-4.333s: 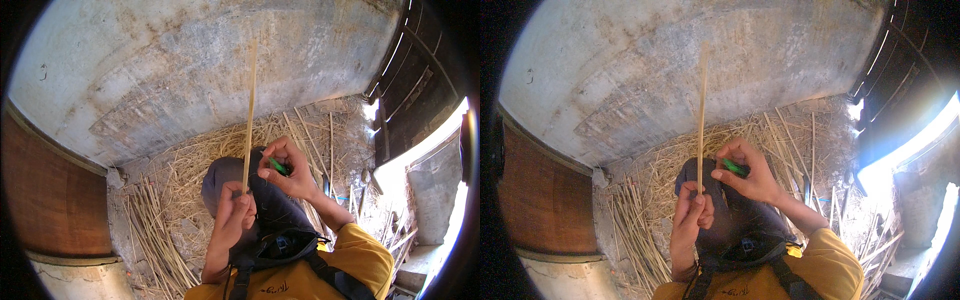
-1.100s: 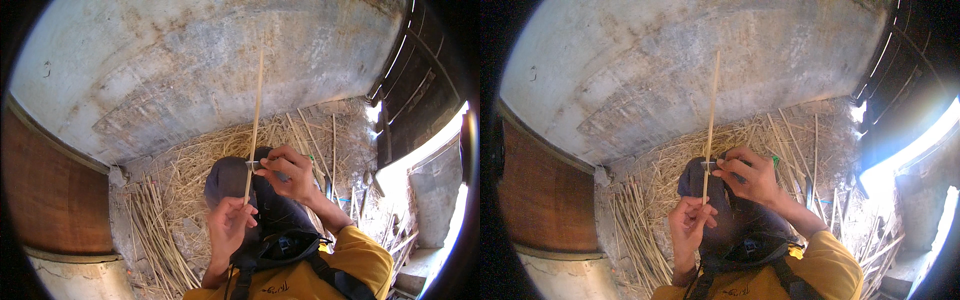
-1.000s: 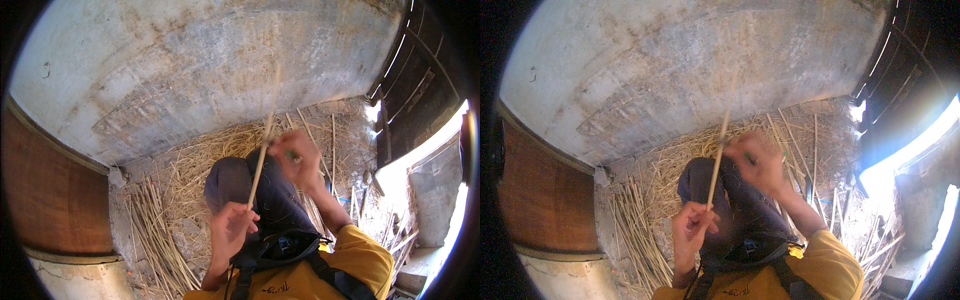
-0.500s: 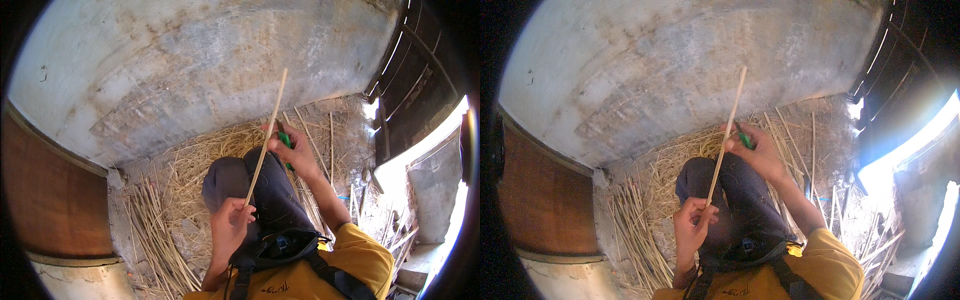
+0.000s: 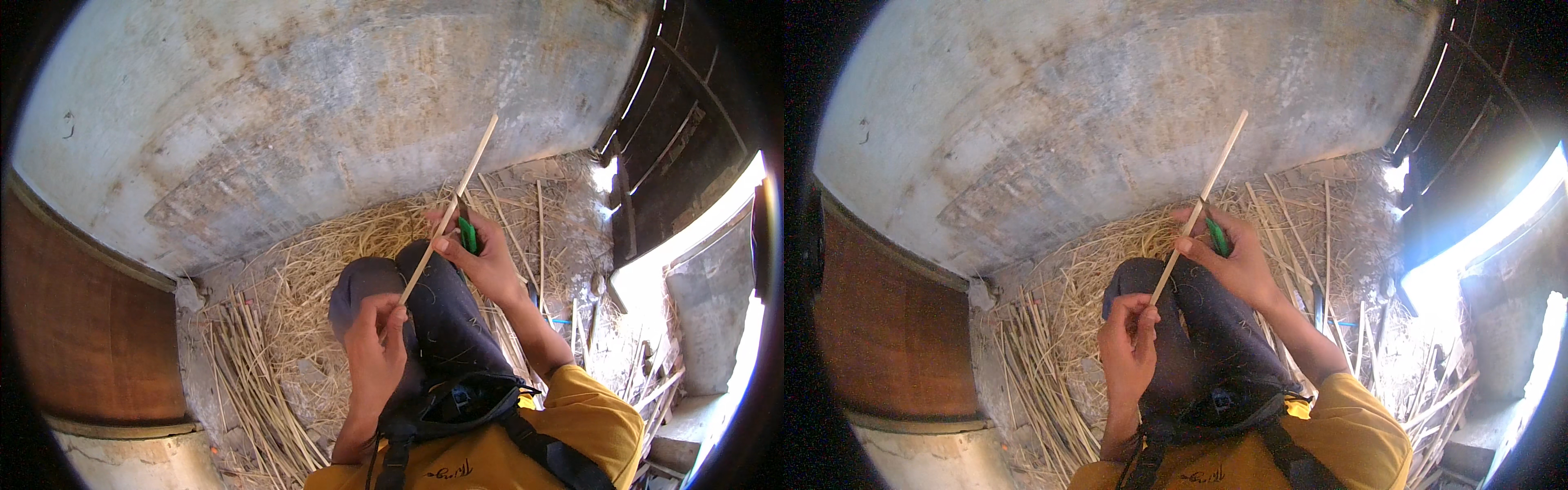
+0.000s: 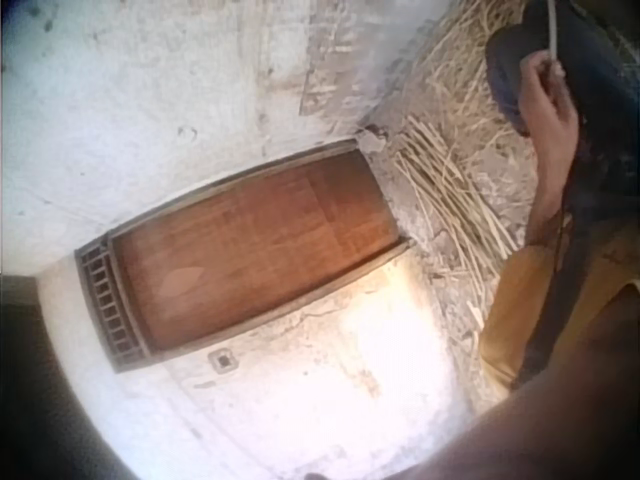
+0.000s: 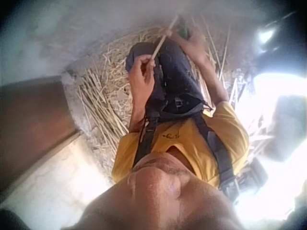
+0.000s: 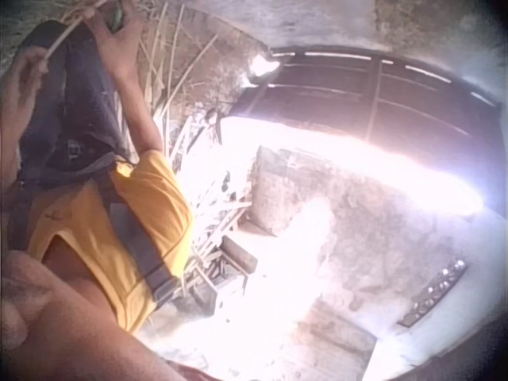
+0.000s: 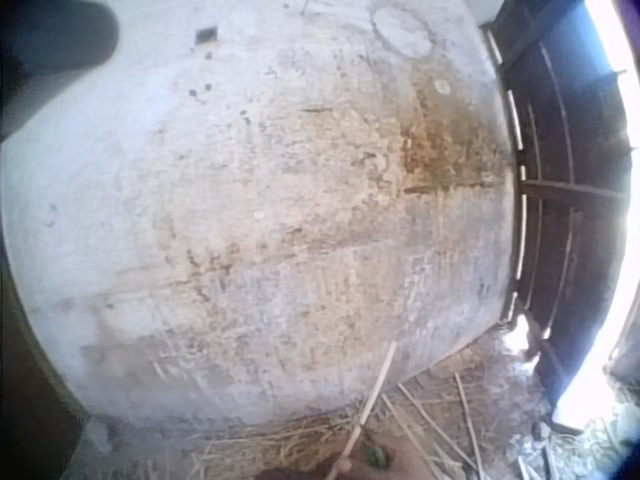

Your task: The person whittles and sharpens a bamboo stick using a utility knife while sitting on the floor.

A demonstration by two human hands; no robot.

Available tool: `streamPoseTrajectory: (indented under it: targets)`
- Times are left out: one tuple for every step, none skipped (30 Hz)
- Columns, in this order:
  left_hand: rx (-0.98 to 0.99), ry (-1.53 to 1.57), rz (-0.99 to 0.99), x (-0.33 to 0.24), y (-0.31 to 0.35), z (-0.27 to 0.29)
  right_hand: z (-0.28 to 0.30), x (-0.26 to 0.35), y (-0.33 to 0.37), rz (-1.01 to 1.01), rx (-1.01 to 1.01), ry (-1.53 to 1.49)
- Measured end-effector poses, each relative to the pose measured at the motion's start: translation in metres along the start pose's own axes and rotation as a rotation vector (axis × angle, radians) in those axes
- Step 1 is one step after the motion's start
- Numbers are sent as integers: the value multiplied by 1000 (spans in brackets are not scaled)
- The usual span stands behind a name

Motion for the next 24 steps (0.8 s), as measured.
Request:
streamPoseTrajectory:
  targets:
    - [-19,32,-4,1,0,-1,2,4,1,11,8,70]
    - [-18,33,-3,0,0,-1,3,2,2,10,7,71]
    - [-42,78,3,0,0,-1,5,2,5,86,-17,157]
    - [-67,123,10,1,0,0,6,2,8,162,-40,243]
    - [-69,124,12,1,0,0,6,2,11,161,-37,243]
    - [-59,166,26,3,0,0,6,3,15,184,-25,206]
    - [-50,207,38,4,-1,-1,5,4,18,209,-12,167]
    - [-51,208,38,4,-1,-1,4,2,20,209,-11,168]
    - [-37,263,41,5,-1,-2,2,-1,22,290,10,179]
    - [-23,318,45,5,-1,-2,0,0,23,370,30,189]
    - [-23,318,46,4,-1,-2,2,1,25,369,30,189]
    - [-8,338,61,1,-1,-1,2,5,27,337,96,257]
    - [5,358,77,0,-1,-1,1,7,28,304,163,323]
    - [3,357,76,-1,-1,-1,0,10,28,305,164,322]
    - [5,372,77,-1,-1,-1,-3,15,28,403,165,362]
    - [9,389,78,-2,-1,-2,-4,18,29,500,162,404]
    - [10,390,78,-2,-1,-2,-6,17,29,500,162,405]
    - [26,403,76,-3,-1,-2,-8,17,30,564,160,425]
    - [42,416,74,-4,-1,-1,-10,17,32,629,158,445]
    - [42,416,73,-6,-1,-1,-10,16,32,629,157,446]
    - [69,518,104,-7,-1,-1,-11,16,33,652,159,458]
    - [95,620,136,-8,-1,-1,-11,15,34,675,161,469]
    - [94,620,135,-9,-1,0,-12,14,34,676,162,469]
    - [104,619,151,-9,-1,1,-13,12,34,688,150,458]
Point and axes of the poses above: each hand's wrist, its own y-axis away from the middle knuckle, its own z-axis out of the back of the hand, x = y × z, the point moved 3 cm from there along -y, towards the middle knuckle, and after that the axes turned 2 degrees about z, right-handed, at the moved point
